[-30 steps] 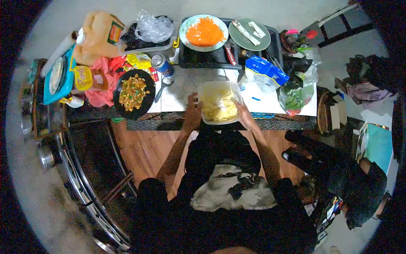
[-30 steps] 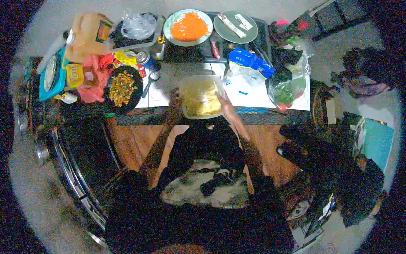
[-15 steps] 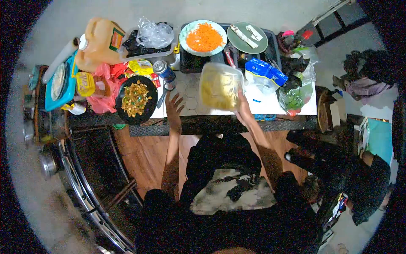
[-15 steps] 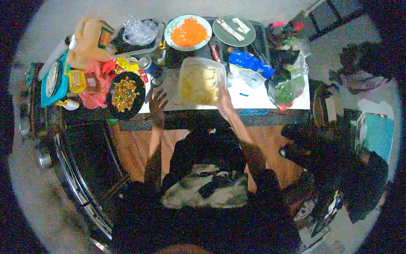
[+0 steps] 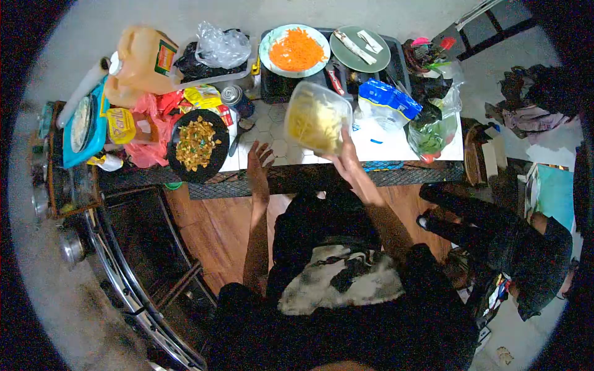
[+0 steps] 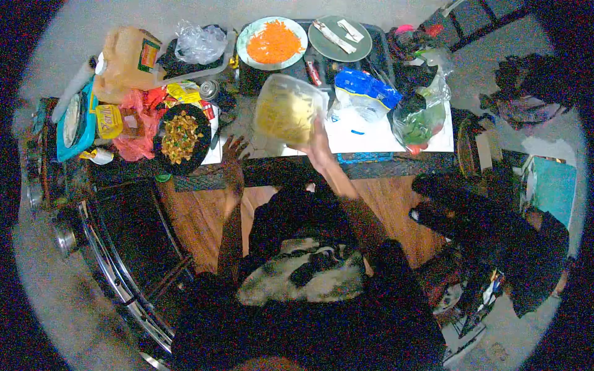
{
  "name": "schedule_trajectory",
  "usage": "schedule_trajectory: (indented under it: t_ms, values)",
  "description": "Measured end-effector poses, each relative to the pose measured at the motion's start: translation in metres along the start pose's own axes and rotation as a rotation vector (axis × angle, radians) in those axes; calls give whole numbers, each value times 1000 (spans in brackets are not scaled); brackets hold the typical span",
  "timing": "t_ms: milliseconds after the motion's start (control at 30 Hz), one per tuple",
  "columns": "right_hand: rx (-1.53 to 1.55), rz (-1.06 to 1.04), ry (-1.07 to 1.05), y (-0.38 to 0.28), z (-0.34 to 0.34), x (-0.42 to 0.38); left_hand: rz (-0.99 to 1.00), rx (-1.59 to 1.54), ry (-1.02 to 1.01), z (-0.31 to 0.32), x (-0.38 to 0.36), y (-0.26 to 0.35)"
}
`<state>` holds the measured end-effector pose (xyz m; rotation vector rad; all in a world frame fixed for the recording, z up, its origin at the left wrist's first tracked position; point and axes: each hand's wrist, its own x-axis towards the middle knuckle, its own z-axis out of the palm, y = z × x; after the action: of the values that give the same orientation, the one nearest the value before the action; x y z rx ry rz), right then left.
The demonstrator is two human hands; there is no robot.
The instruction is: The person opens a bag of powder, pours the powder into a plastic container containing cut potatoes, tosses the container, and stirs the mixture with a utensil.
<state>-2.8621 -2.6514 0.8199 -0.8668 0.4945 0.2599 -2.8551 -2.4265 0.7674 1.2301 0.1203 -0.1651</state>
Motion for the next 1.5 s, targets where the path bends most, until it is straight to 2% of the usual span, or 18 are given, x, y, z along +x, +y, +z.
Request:
schedule_trajectory:
  t_ms: [367, 500, 533, 567, 633, 667, 700, 767, 800, 900, 933, 1067, 1133, 1167, 1267, 1367, 1467, 1500]
  values:
    - [58, -194, 130, 14, 6, 6, -80, 12, 92, 47, 1, 35]
    - [-336, -459, 43, 50, -35, 28, -122, 10, 151, 78, 25, 58]
    - [-574, -746, 22, 55, -42, 28, -97, 39, 149, 82, 20, 55]
    - [-565, -752, 18, 44, -33, 20, -70, 68, 145, 80, 19, 56]
    - [-440, -333, 143, 22, -22, 2, -26, 123, 131, 80, 8, 52]
    - [-876, -429, 180, 44, -49, 5, -21, 149, 125, 85, 9, 46]
    - [-873, -421, 187, 83, -106, 43, -11, 173, 119, 91, 12, 40]
    - [-1556, -817, -21, 180, -194, 92, 56, 205, 93, 92, 12, 40]
    - [-1562, -819, -19, 155, -175, 80, 77, 220, 88, 91, 9, 37]
    - [-768, -707, 78, 98, -103, 25, 93, 302, 87, 82, -11, 24]
    - [-1068, -755, 94, 62, -81, -6, 125, 317, 84, 85, -3, 22]
    - [-982, -814, 59, 62, -95, 22, 248, 388, 71, 34, -99, 30]
    - [-755, 150, 211, 31, -54, -43, 244, 445, 79, 55, -67, 17]
    - [-749, 155, 212, 43, -57, -40, 258, 472, 73, 72, -33, 9]
    - [-678, -531, 336, 49, -77, 15, 359, 504, 44, 79, -14, 6]
    - [-664, -508, 314, 57, -73, -3, 402, 575, 28, 49, -95, 18]
    - [-745, -737, 245, 36, -52, -18, 474, 629, 4, 83, -14, -9]
    - [-522, -517, 227, 39, -61, -16, 479, 620, -1, 87, -6, -11]
